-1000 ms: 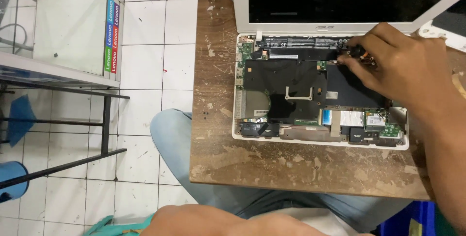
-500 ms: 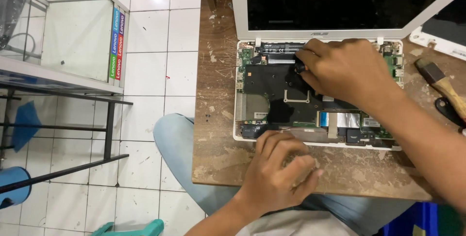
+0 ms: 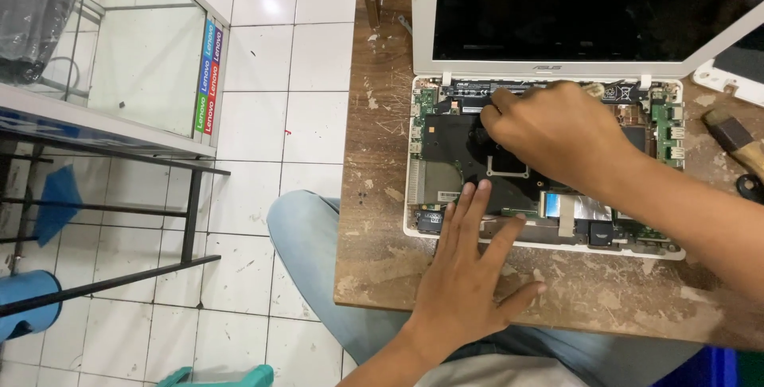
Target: Removing a battery from an open laptop chassis and cleaning it thoroughly with a cloth
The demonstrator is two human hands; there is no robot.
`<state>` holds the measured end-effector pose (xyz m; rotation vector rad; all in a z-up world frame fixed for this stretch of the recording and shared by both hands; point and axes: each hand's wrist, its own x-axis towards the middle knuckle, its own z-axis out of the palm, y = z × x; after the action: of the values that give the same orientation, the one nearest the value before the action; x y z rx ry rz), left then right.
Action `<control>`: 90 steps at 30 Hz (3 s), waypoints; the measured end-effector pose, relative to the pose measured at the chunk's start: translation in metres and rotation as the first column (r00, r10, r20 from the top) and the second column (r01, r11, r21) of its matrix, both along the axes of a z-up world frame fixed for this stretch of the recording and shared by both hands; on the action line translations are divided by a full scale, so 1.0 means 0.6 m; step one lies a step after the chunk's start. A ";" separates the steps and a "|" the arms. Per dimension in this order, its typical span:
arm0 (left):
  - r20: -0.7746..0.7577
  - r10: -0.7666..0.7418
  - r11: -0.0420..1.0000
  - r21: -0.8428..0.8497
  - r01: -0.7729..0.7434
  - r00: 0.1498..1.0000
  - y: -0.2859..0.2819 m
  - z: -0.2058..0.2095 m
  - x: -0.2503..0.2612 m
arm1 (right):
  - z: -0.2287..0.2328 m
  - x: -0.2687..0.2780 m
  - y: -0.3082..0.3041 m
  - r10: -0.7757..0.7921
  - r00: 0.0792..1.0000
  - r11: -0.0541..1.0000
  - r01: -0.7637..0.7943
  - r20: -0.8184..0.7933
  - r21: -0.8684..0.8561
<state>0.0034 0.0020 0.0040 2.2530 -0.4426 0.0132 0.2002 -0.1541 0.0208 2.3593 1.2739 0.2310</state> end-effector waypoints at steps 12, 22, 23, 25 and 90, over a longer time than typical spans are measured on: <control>-0.039 -0.020 1.000 -0.013 0.020 0.999 0.004 0.000 -0.001 | 0.007 0.008 0.025 -0.026 0.995 0.996 0.018 -0.092 -0.087; -0.027 -0.018 0.999 -0.047 0.016 0.999 0.007 0.005 -0.001 | 0.045 0.037 -0.002 -0.040 0.997 0.998 0.037 0.068 0.049; -0.038 -0.020 0.998 -0.061 0.018 0.999 0.008 0.007 0.000 | 0.037 0.041 -0.009 -0.032 0.992 0.995 0.021 0.119 0.099; -0.017 -0.013 0.998 -0.065 0.012 1.000 0.007 0.002 0.000 | 0.038 0.040 -0.018 -0.071 0.992 0.993 0.061 0.102 0.098; -0.369 -0.783 0.110 -0.875 -0.472 0.500 -0.059 -0.003 0.179 | 0.021 -0.062 -0.439 -0.591 0.311 0.152 0.949 -0.744 0.276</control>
<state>0.1109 -0.0335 0.0021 0.4549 -0.0450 -0.7618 0.1632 -0.4173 0.0336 3.5541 -0.3770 -0.3460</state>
